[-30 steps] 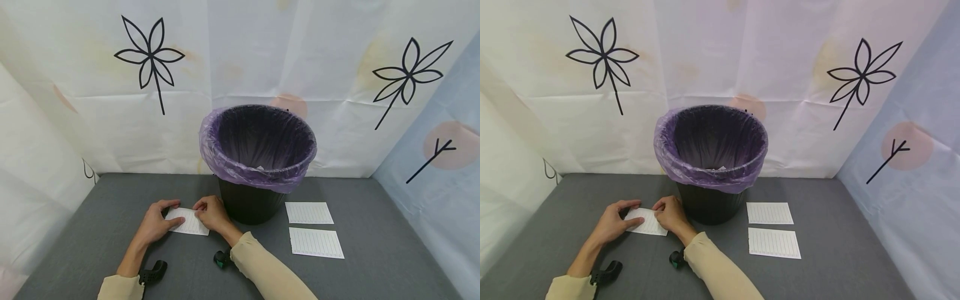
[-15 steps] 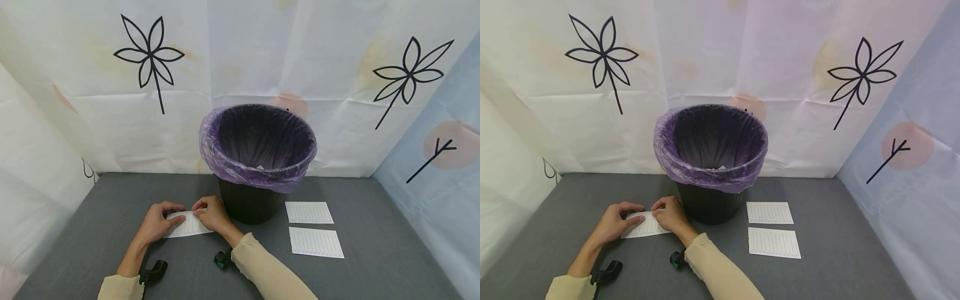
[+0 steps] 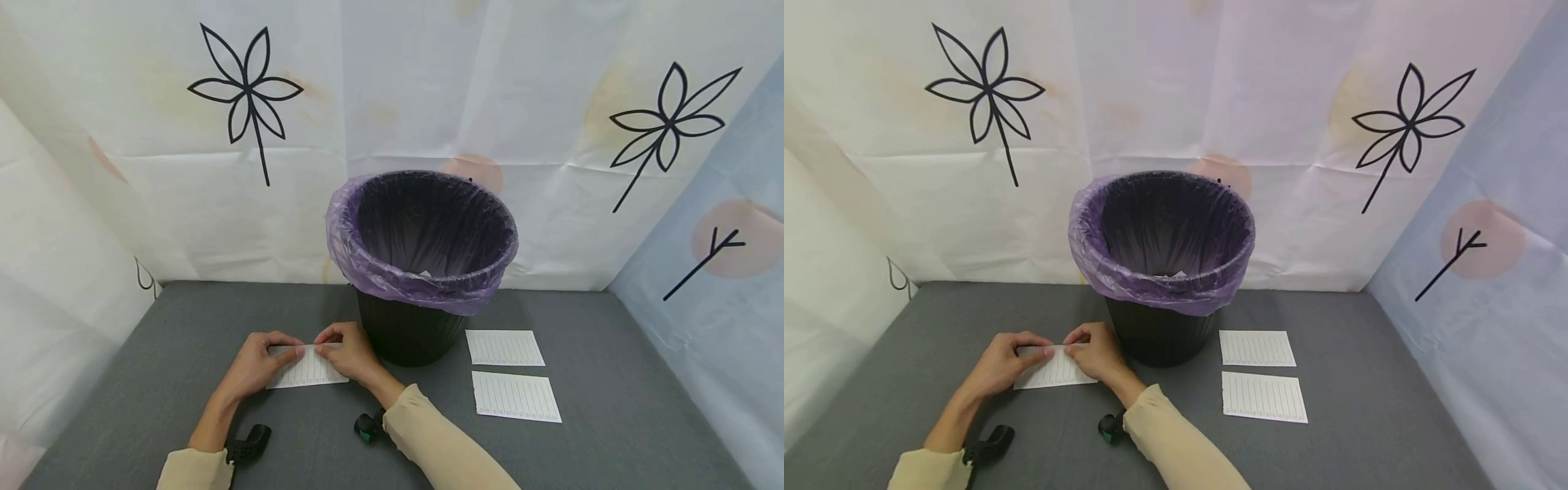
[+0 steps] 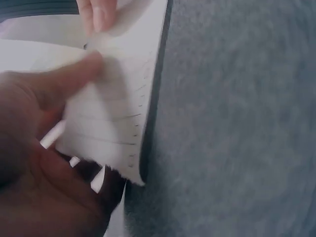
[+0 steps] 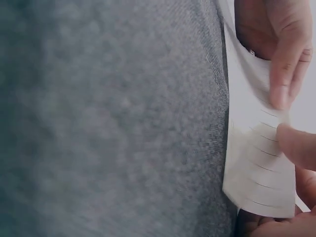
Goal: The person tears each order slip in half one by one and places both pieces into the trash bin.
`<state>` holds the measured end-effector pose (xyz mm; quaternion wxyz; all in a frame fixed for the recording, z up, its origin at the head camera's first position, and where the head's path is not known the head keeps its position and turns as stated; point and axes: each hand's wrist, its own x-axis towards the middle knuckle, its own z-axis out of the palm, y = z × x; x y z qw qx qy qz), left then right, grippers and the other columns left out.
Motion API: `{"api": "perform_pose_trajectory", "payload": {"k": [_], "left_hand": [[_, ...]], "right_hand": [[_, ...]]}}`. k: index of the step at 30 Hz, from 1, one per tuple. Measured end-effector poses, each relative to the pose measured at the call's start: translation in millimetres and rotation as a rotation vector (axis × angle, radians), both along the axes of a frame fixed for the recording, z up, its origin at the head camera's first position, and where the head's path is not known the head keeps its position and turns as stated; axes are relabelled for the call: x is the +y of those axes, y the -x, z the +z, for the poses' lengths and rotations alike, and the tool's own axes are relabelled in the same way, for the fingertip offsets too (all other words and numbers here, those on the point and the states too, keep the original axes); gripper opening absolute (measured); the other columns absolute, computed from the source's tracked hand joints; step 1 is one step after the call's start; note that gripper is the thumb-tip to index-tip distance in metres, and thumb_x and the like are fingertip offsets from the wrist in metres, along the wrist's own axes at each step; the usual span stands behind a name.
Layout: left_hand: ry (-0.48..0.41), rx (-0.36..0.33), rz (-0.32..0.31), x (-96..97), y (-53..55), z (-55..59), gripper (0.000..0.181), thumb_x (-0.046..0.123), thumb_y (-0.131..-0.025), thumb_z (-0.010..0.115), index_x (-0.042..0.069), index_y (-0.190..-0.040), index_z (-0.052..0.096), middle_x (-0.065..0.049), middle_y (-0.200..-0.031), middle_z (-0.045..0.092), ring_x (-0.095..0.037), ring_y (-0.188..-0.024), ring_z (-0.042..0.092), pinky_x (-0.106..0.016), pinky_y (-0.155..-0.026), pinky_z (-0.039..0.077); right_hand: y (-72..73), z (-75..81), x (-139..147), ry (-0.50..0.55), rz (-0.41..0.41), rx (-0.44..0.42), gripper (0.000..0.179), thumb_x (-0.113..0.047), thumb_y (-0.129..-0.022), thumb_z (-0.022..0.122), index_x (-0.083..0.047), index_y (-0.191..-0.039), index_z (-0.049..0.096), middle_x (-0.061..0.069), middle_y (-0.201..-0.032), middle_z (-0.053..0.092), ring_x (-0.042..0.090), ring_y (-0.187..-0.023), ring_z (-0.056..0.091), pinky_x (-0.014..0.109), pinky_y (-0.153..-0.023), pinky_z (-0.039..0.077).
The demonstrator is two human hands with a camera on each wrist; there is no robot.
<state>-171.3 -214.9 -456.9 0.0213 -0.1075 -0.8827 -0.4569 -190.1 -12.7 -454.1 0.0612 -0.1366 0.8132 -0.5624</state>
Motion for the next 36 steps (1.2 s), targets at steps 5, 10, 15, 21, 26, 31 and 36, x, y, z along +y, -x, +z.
{"api": "perform_pose_trajectory", "payload": {"k": [5, 10, 15, 21, 26, 31, 36], "left_hand": [[-0.010, 0.001, -0.046, 1.2, -0.6, 5.0, 0.010, 0.019, -0.093, 0.076, 0.012, -0.098, 0.081, 0.000, -0.098, 0.075, -0.023, -0.098, 0.068, -0.032, -0.083, 0.051], [-0.023, 0.000, -0.090, 4.4, -2.6, 15.2, 0.012, 0.023, -0.093, 0.076, 0.014, -0.099, 0.081, 0.002, -0.097, 0.076, -0.021, -0.094, 0.068, -0.031, -0.081, 0.052], [-0.052, -0.010, -0.140, 8.2, -7.2, 27.6, 0.011, 0.025, -0.092, 0.077, 0.016, -0.098, 0.082, 0.003, -0.098, 0.076, -0.018, -0.088, 0.067, -0.029, -0.076, 0.051], [-0.081, -0.027, -0.195, 18.6, -15.1, 40.3, 0.010, 0.025, -0.092, 0.078, 0.017, -0.096, 0.082, 0.003, -0.097, 0.076, -0.016, -0.094, 0.069, -0.030, -0.078, 0.054], [-0.100, -0.027, -0.225, 31.0, -20.4, 48.4, 0.010, 0.026, -0.092, 0.078, 0.018, -0.096, 0.082, 0.005, -0.096, 0.076, -0.015, -0.092, 0.069, -0.030, -0.076, 0.054], [-0.133, -0.014, -0.258, 46.6, -25.8, 54.0, 0.010, 0.025, -0.092, 0.077, 0.017, -0.096, 0.082, 0.004, -0.096, 0.076, -0.016, -0.091, 0.069, -0.031, -0.074, 0.055], [-0.156, -0.004, -0.280, 65.3, -31.9, 55.9, 0.010, 0.026, -0.093, 0.077, 0.018, -0.096, 0.082, 0.006, -0.095, 0.076, -0.015, -0.090, 0.069, -0.030, -0.075, 0.055]], "right_hand": [[-3.3, 1.0, 4.2, -0.004, 0.012, 0.006, 0.003, -0.009, -0.091, 0.077, -0.007, -0.093, 0.077, -0.003, -0.093, 0.072, 0.009, -0.091, 0.064, 0.025, -0.077, 0.052], [-10.3, 7.7, 11.6, 0.009, 0.025, 0.025, 0.004, -0.013, -0.093, 0.076, -0.010, -0.094, 0.077, -0.005, -0.094, 0.072, 0.010, -0.094, 0.065, 0.025, -0.079, 0.052], [-20.7, 14.4, 19.5, 0.024, 0.030, 0.083, 0.005, -0.015, -0.093, 0.076, -0.010, -0.094, 0.077, -0.005, -0.090, 0.072, 0.010, -0.091, 0.066, 0.030, -0.087, 0.053], [-36.7, 23.9, 33.2, 0.040, 0.033, 0.126, 0.005, -0.015, -0.094, 0.075, -0.011, -0.095, 0.078, -0.005, -0.093, 0.074, 0.014, -0.097, 0.069, 0.037, -0.094, 0.053], [-45.9, 33.8, 48.4, 0.070, 0.034, 0.137, 0.005, -0.017, -0.094, 0.076, -0.012, -0.095, 0.078, -0.006, -0.094, 0.074, 0.014, -0.097, 0.069, 0.038, -0.095, 0.052], [-51.2, 39.7, 66.5, 0.088, 0.043, 0.154, 0.009, -0.019, -0.094, 0.076, -0.011, -0.097, 0.078, -0.005, -0.094, 0.075, 0.014, -0.096, 0.069, 0.040, -0.094, 0.051], [-59.9, 42.5, 86.2, 0.115, 0.061, 0.170, 0.011, -0.019, -0.094, 0.075, -0.009, -0.097, 0.078, -0.002, -0.094, 0.075, 0.018, -0.097, 0.070, 0.046, -0.097, 0.051]]}}
